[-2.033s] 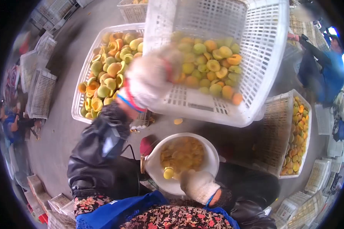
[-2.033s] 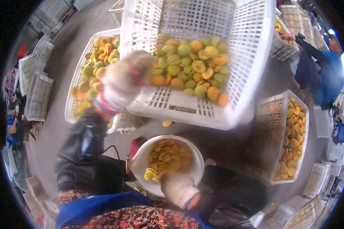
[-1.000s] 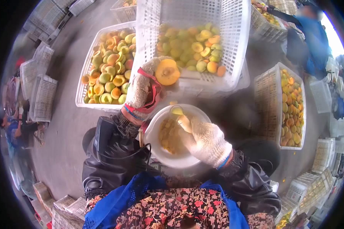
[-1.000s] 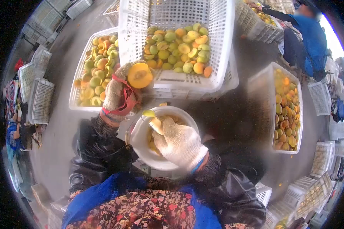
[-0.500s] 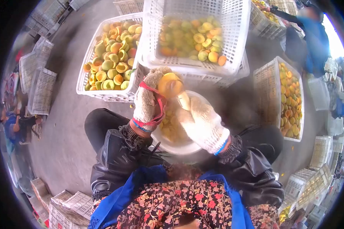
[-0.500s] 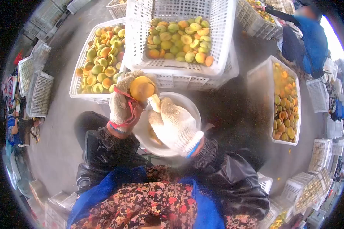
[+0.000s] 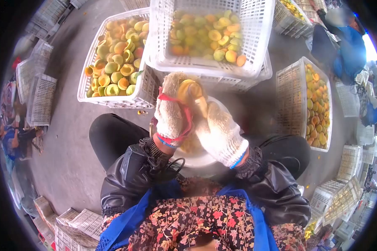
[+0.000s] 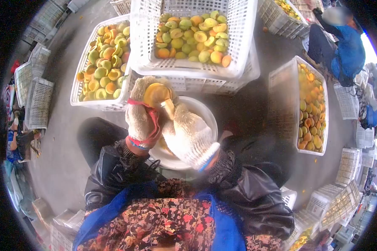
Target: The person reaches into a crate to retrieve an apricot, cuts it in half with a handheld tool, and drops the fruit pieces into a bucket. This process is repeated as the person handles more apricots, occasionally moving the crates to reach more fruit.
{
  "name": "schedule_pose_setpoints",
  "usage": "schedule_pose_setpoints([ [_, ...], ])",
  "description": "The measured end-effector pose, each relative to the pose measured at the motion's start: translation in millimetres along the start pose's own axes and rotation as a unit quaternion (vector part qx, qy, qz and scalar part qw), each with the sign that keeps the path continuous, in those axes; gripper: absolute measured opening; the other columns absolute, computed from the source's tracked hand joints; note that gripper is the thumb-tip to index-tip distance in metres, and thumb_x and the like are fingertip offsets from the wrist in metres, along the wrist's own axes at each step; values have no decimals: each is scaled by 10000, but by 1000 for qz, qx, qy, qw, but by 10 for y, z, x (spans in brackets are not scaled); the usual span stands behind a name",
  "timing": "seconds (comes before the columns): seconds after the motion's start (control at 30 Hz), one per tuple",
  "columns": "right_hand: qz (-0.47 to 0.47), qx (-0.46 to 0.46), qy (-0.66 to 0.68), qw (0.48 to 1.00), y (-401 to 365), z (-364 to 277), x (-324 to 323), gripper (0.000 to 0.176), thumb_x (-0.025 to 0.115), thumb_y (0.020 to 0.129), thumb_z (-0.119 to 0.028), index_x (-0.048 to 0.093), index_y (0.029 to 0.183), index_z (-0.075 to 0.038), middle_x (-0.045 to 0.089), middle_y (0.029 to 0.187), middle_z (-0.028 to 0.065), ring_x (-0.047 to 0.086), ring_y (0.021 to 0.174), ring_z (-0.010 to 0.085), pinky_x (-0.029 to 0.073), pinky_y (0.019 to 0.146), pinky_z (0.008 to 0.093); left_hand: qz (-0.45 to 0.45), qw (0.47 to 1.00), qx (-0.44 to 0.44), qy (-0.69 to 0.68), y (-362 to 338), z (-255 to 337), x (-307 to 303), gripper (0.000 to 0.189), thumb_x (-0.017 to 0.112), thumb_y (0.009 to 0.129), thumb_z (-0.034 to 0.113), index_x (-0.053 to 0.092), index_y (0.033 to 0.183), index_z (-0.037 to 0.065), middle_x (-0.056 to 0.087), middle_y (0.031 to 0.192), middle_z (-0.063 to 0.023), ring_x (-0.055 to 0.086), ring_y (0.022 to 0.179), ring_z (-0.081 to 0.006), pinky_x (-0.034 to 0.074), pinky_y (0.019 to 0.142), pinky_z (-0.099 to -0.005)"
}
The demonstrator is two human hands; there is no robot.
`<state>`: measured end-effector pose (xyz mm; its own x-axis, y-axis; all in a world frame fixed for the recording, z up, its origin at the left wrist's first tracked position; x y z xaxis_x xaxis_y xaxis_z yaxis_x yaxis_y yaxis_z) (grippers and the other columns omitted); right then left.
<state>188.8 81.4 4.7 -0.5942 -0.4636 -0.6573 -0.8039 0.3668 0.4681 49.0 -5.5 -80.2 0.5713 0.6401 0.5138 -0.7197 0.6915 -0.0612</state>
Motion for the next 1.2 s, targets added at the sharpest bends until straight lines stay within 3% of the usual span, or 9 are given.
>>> schedule_pose_setpoints([
  [0.1, -50, -58, 1, 997, -58, 21, 4, 368, 602, 864, -129, 512, 1191, 14, 571, 1045, 223, 587, 902, 398, 504, 759, 434, 111, 933, -208, -271, -40, 336, 262, 527, 456, 956, 514, 537, 1190, 49, 603, 1096, -129, 598, 1003, -278, 500, 891, -420],
  [0.6, -41, 5, -50, 998, -177, 4, 171, 317, 601, 837, -98, 579, 1132, 15, 583, 1043, 234, 588, 874, 409, 498, 764, 450, 23, 996, -62, 56, 234, 444, 414, 254, 503, 966, 256, 554, 1096, 44, 605, 1009, -85, 622, 870, -200, 522, 712, -312],
  [0.7, -94, -80, -113, 986, -21, -98, -20, 284, 612, 890, -186, 592, 1116, -17, 628, 1025, 178, 628, 961, 303, 525, 782, 402, -42, 982, -78, -169, 199, 506, 488, 205, 544, 941, 214, 572, 1054, 45, 612, 935, -81, 626, 837, -210, 525, 698, -326],
  [0.73, -151, 98, 84, 980, 89, -153, -78, 237, 598, 896, -173, 609, 1074, -18, 636, 966, 155, 634, 910, 299, 524, 767, 394, -43, 982, -79, -168, 166, 541, 561, 205, 544, 941, 214, 572, 1054, 45, 612, 935, -81, 626, 837, -210, 525, 698, -326],
  [0.83, -232, 238, 277, 902, 79, -88, -106, 171, 565, 915, -157, 628, 1007, -27, 640, 873, 122, 633, 819, 292, 517, 726, 381, 60, 997, 51, -23, 99, 624, 659, 181, 555, 944, 220, 594, 989, 50, 620, 846, -74, 632, 773, -214, 525, 677, -331],
  [0.9, -267, 206, 274, 901, 147, -115, -178, 154, 546, 928, -153, 629, 983, -35, 635, 839, 112, 627, 777, 291, 511, 700, 376, 22, 985, -113, -130, 220, 628, 596, 231, 515, 968, 251, 603, 948, 37, 621, 777, -81, 635, 726, -213, 521, 663, -335],
  [0.97, -245, 508, 557, 610, 301, -278, -344, 217, 540, 961, -236, 604, 881, -44, 548, 613, 17, 506, 483, 103, 379, 447, 229, -12, 969, -158, -187, 210, 647, 554, 265, 504, 972, 274, 605, 948, 30, 630, 787, -81, 634, 717, -211, 517, 656, -331],
  [1.1, -275, 489, 534, 633, 300, -239, -303, 158, 545, 937, -197, 619, 922, -58, 590, 705, 82, 578, 624, 172, 484, 581, 309, -20, 966, -148, -213, 78, 812, 738, 342, 495, 969, 332, 621, 933, 16, 655, 805, -88, 633, 694, -214, 508, 636, -338],
  [1.2, -277, 350, 377, 812, 280, -230, -214, 231, 484, 982, -246, 596, 908, -57, 536, 636, 6, 540, 529, 132, 438, 486, 256, -4, 990, -49, -136, 129, 598, 620, 346, 502, 967, 334, 632, 922, 16, 665, 808, -98, 635, 685, -220, 510, 629, -343],
])
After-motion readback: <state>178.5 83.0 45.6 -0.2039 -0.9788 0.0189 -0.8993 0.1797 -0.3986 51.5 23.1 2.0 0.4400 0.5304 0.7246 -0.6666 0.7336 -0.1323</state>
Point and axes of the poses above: each hand's wrist, its own y-axis towards the middle knuckle, its own x-axis out of the palm, z = x × y, the point moved 1 cm from there along y, towards the middle knuckle
